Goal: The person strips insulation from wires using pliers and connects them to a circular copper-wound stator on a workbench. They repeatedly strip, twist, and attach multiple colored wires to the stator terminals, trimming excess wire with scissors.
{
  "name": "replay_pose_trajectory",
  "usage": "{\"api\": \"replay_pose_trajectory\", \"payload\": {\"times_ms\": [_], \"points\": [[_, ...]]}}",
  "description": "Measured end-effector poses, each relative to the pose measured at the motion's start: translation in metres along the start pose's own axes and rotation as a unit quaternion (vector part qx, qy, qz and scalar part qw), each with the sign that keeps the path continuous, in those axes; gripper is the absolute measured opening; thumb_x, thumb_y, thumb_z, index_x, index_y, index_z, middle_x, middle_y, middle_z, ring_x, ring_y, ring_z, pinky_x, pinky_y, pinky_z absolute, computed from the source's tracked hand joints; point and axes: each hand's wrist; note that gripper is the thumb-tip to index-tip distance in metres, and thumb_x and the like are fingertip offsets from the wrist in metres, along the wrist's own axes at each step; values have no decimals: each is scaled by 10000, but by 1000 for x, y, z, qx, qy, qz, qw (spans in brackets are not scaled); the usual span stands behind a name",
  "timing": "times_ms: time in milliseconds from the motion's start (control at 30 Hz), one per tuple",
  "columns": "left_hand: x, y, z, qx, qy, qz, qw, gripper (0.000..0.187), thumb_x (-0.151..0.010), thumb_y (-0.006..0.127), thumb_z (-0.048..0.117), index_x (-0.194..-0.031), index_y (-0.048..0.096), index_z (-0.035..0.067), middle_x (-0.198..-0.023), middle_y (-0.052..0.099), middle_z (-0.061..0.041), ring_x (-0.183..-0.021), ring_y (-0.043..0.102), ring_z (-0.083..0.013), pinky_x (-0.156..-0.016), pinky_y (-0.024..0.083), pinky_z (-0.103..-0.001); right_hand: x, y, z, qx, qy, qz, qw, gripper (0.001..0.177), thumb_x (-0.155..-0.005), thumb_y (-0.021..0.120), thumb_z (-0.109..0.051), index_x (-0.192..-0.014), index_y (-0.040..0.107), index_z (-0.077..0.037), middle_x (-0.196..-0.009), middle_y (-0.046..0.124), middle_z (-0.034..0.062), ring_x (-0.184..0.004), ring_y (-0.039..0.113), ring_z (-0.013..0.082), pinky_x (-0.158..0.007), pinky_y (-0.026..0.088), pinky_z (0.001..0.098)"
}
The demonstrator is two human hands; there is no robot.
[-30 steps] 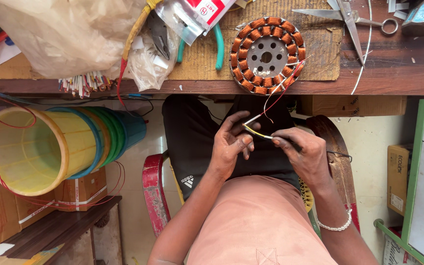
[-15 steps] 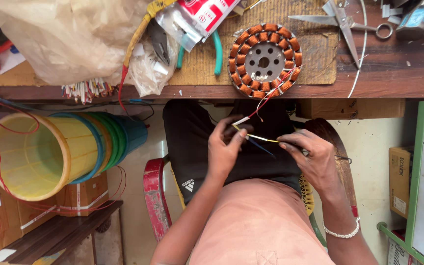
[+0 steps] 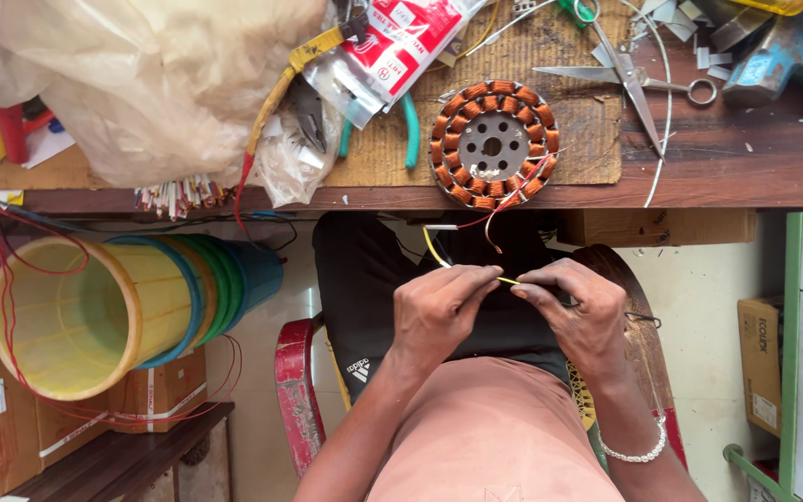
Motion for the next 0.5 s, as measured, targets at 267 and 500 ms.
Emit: {"api": "replay_pose_trajectory", "payload": {"times_ms": [267,500], "points": [[-4,-4,3,81,-47,12,996,159,-900,791,44,-1054,762,67,-972,780,-76,-826,776,-199,-703,610,-276,0,-12,2,-35,-29,-16,999,178,-834,791,-43,-1007,758,-18,-945,756,100,-853,738,187,-707,591,288],[-37,-36,-2,14,26,48,998,183,-901,791,32,-1072,729,55,-1051,737,-79,-945,756,-234,-816,623,-310,-1,-17,0,-21,-10,48,999,130,-842,816,-39,-953,756,-11,-873,742,85,-780,720,170,-678,570,273]]}}
Point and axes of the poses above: each hand's wrist, its own x-axis away from the middle knuckle, its own y-axis out of the palm, z = x × y
